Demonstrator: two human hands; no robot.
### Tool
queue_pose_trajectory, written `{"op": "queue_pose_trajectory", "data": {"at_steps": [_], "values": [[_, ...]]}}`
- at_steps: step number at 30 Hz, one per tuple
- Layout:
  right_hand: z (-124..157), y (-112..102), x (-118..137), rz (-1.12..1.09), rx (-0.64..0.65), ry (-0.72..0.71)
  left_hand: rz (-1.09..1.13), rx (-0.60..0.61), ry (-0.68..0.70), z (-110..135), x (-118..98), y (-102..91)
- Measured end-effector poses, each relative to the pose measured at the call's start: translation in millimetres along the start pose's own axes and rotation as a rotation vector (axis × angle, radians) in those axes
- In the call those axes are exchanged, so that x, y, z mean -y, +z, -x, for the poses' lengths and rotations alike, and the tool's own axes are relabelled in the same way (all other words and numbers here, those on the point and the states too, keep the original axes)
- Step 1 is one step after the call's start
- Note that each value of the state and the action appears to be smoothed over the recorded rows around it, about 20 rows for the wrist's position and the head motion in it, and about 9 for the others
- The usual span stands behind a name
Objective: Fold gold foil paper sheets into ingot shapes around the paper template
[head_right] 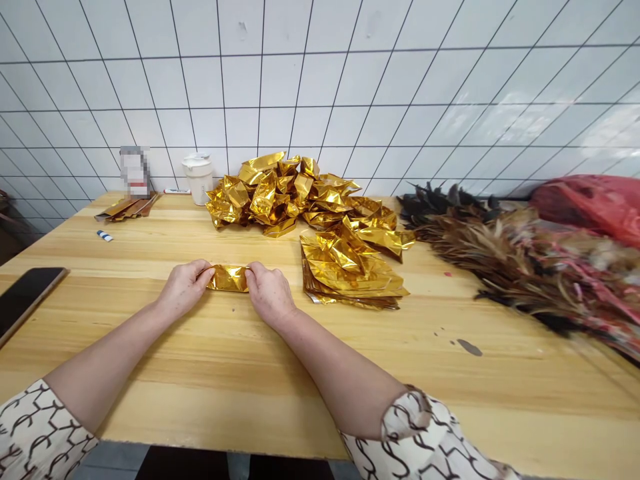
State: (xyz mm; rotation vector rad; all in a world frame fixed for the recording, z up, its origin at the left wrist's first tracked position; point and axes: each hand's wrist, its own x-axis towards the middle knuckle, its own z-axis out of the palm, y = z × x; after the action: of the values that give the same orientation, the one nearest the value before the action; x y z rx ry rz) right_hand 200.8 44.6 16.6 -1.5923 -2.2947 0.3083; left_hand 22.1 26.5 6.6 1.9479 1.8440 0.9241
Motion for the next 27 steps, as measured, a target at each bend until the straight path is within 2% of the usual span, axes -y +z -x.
{"op": "queue_pose_trajectory", "data": {"at_steps": [27], "values": [[0.8,0.7,0.5,0.004,0.000,-0.013,-0.067,0.006,-0.003,0.2,-1.2,-1.4]]}}
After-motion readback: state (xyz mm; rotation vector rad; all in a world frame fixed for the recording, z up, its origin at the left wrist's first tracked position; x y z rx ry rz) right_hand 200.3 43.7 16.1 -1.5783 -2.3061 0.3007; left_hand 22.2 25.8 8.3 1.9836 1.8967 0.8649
